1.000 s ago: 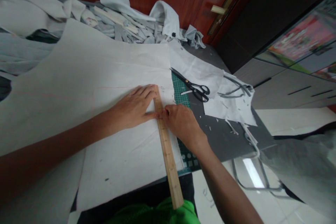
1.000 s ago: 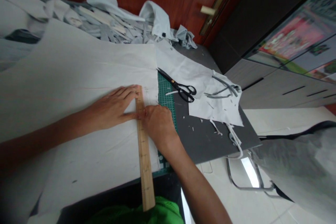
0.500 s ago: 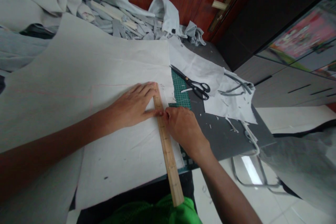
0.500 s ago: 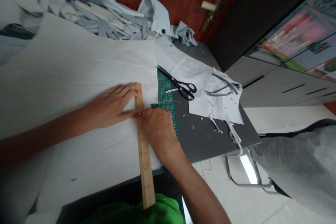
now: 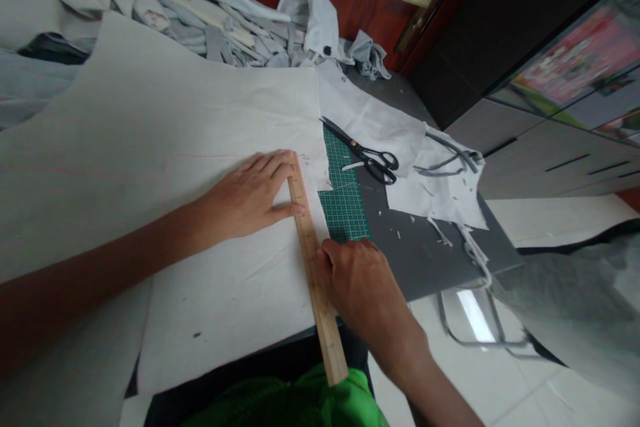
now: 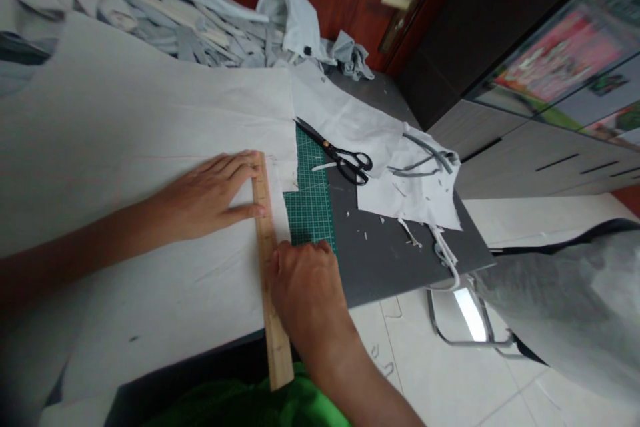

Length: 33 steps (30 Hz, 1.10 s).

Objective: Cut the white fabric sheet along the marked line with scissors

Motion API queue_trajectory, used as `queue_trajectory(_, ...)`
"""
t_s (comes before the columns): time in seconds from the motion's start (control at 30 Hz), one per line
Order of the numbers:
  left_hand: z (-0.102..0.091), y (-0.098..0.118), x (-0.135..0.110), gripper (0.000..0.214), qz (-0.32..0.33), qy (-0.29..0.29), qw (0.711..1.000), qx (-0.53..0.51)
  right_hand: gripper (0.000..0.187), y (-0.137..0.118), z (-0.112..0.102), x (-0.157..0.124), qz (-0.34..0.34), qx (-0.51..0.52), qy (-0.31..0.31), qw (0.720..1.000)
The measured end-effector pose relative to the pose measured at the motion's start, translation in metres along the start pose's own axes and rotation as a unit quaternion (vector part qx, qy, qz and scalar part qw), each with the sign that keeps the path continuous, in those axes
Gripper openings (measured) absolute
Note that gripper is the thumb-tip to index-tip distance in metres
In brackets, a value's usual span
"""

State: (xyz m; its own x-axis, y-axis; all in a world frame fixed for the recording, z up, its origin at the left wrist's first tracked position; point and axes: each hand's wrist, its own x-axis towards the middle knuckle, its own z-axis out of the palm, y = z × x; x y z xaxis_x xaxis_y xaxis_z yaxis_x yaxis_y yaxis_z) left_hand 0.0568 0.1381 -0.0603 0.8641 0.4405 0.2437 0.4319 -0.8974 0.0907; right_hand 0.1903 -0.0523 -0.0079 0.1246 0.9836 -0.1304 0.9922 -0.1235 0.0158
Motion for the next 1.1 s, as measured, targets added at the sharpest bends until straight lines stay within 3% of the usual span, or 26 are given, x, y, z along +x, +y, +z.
queue_trajectory(0.27, 0.000, -0.001, -0.001, 0.087, 0.002, -0.003, 1.000, 0.016, 0.031, -0.004, 0.002, -0.041, 0.038, 0.043, -0.047, 0.997)
queue_trajectory(0.53, 0.000, -0.002, 0.000, 0.088, 0.010, 0.006, 1.000, -0.003, 0.032, 0.007, 0.042, -0.097, -0.018, 0.072, 0.096, 0.993)
queue_trajectory(0.67, 0.000, 0.000, 0.000, 0.087, 0.018, 0.011, 1.000, -0.007, 0.033, 0.013, 0.034, -0.110, -0.023, 0.041, 0.123, 0.991)
queue_trajectory(0.77, 0.000, 0.002, -0.002, 0.082, 0.019, 0.018, 1.000, -0.008, 0.032, 0.013, 0.012, -0.085, -0.016, 0.060, 0.150, 0.987)
queue_trajectory(0.9, 0.002, 0.004, -0.004, 0.074, 0.008, 0.015, 1.000, 0.000, 0.029, 0.005, -0.009, -0.007, 0.062, 0.077, 0.092, 0.991)
queue_trajectory(1.0, 0.002, 0.004, -0.005, 0.071, -0.002, 0.006, 1.000, 0.008, 0.031, -0.001, -0.010, 0.049, 0.076, 0.071, 0.056, 0.993)
queue_trajectory(1.1, 0.002, 0.004, -0.006, 0.066, -0.004, 0.002, 1.000, 0.006, 0.035, -0.003, -0.004, 0.078, 0.076, 0.056, 0.046, 0.994)
